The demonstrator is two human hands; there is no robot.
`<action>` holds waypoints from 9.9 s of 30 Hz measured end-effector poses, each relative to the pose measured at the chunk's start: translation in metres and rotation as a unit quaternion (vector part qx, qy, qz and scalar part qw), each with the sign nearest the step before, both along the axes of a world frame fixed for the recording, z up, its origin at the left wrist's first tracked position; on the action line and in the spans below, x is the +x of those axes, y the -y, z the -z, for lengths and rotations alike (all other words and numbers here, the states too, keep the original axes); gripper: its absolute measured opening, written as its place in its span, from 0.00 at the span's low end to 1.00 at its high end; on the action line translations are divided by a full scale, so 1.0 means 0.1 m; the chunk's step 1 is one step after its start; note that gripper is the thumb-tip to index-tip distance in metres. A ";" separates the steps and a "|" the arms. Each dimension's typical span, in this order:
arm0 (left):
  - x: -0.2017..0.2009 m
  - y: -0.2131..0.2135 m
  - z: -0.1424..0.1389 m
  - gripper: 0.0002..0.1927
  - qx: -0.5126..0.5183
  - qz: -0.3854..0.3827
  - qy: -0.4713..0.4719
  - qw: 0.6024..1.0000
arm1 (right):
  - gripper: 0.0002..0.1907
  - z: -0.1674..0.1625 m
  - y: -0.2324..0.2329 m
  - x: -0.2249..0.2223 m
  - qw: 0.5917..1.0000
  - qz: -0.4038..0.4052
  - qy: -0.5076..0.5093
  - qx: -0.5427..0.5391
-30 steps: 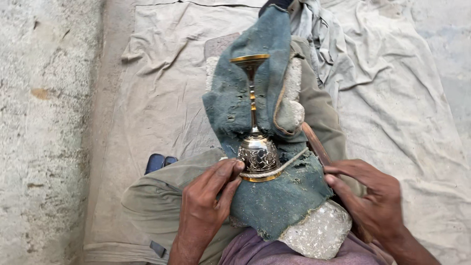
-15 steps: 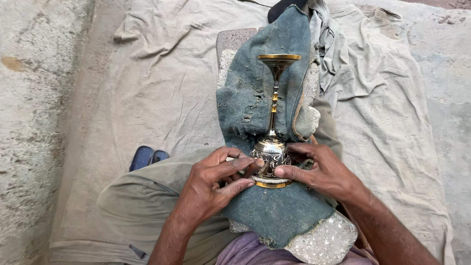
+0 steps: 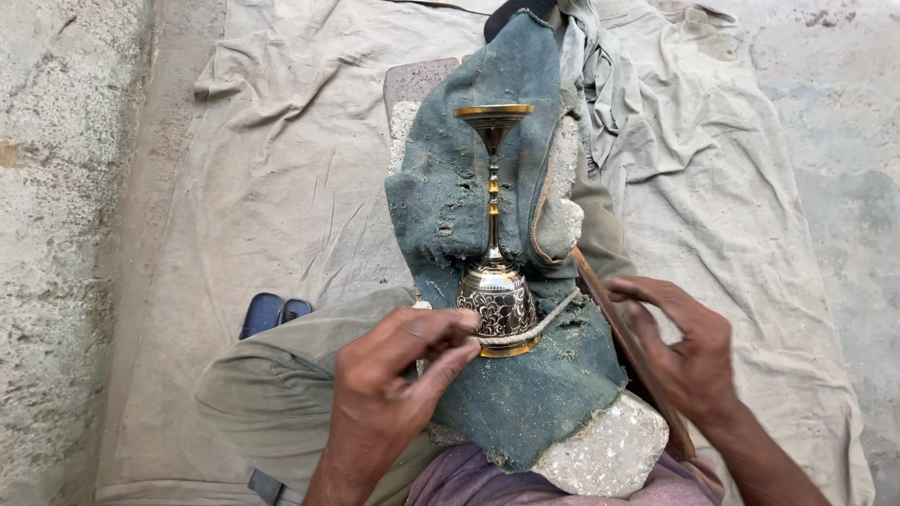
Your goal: The person sits on the ground holding a small punch against the ornate base of a brass candlestick-like object and repeatedly strikes the punch with a wooden mallet, repositioning the punch to work the decorated surface, and occasionally rotates the object to reach new areas.
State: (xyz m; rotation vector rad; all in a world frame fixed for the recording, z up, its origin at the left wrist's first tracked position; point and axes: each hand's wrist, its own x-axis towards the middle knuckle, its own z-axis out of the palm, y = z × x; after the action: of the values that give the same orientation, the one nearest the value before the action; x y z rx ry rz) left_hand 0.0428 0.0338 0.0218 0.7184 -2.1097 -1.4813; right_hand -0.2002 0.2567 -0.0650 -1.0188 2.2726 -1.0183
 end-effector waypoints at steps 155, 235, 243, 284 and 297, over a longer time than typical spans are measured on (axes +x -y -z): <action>-0.41 0.00 -0.14 0.23 -0.030 -0.036 -0.045 0.998 | 0.17 -1.22 0.26 -0.59 0.976 -0.045 -0.154 0.149; -0.48 -0.09 0.03 0.25 -0.138 -0.013 0.034 0.990 | 0.21 -1.50 0.43 -0.51 0.972 -0.080 -0.194 0.106; -0.47 -0.05 0.02 0.26 -0.135 0.001 0.034 0.990 | 0.20 -1.52 0.42 -0.48 0.949 -0.062 -0.227 0.211; -0.50 0.03 -0.09 0.23 -0.095 0.012 -0.024 0.995 | 0.16 -1.21 0.11 -0.55 0.982 -0.035 -0.141 0.117; -0.57 0.05 -0.10 0.28 -0.093 0.031 0.080 0.992 | 0.17 -1.18 0.46 -0.47 0.990 -0.051 -0.133 0.010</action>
State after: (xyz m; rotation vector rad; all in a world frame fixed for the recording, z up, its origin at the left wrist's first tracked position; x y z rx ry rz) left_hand -0.0142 0.0285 0.0313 0.7296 -2.3735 -1.2731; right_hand -0.2469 0.2108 0.0527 -1.3162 2.4053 -0.8593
